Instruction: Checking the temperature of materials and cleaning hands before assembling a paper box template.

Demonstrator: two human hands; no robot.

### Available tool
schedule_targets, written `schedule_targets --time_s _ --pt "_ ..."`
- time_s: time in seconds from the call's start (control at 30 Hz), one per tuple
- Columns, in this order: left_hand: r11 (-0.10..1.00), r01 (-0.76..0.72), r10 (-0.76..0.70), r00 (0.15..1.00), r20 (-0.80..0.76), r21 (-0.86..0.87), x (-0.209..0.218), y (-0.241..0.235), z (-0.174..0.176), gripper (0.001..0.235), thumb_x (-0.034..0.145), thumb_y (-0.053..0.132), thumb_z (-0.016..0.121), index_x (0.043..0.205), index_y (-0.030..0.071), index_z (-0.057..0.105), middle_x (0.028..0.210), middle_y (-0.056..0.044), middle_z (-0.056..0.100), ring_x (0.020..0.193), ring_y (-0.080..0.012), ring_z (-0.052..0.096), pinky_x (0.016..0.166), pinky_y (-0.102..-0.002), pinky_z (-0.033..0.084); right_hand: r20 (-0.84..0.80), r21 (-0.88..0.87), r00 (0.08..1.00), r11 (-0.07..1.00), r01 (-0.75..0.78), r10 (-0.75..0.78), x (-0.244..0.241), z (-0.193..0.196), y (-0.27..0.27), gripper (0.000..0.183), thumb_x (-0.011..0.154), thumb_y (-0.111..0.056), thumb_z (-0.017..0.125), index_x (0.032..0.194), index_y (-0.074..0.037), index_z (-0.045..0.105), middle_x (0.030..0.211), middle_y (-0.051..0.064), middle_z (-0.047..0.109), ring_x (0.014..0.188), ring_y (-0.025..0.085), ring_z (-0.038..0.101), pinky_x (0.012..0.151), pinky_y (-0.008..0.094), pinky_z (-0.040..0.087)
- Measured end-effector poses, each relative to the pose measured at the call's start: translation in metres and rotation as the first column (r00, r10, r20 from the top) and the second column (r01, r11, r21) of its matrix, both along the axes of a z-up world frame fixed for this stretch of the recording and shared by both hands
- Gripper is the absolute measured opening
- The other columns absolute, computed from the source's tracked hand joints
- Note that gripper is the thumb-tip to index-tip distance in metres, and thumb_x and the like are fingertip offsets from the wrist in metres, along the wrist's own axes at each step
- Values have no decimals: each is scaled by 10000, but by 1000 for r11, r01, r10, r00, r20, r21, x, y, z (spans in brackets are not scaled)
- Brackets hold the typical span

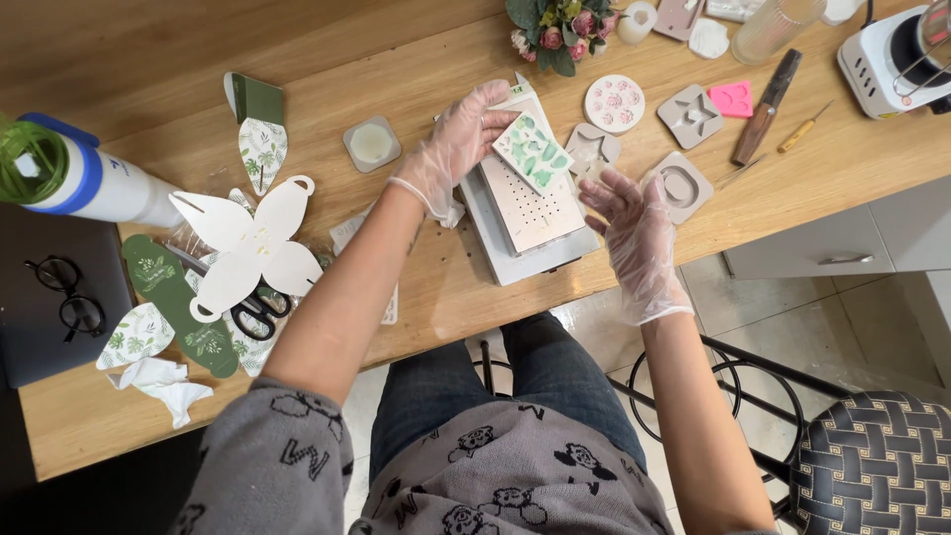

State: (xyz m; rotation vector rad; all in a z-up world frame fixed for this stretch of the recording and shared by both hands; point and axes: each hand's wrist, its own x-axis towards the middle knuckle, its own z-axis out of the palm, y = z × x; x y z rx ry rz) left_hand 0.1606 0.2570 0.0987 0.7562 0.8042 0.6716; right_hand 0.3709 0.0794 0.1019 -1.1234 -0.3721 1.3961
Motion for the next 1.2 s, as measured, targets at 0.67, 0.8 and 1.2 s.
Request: schedule_targets --time_s 0.67,0.8,1.2 --pt "908 -168 263 942 -209 384 -56 -65 55 649 951 445 417 1467 52 402 1430 -143 595 1308 -241 584 1132 -381 453 199 -78 970 984 158 -140 3 20 -38 400 1065 -362 402 1177 -52 628 992 81 724 945 180 698 880 325 501" --pt "912 -304 349 927 -135 276 -90 -123 36 630 1020 437 510 1500 43 399 1430 -254 530 1358 -376 521 1191 -476 333 539 -205 842 970 128 3 -9 35 -38 327 995 -269 640 1298 -147 629 1141 69 736 1090 231 678 972 386 439" --pt "848 -523 513 850 -118 -81 -156 -239 -40 446 993 350 548 1353 87 546 1260 -154 680 1190 -296 653 1053 -368 455 878 -179 386 942 -283 283 -13 12 2 779 700 113 416 1310 -277 706 1296 58 577 1193 216 550 1061 400 432"
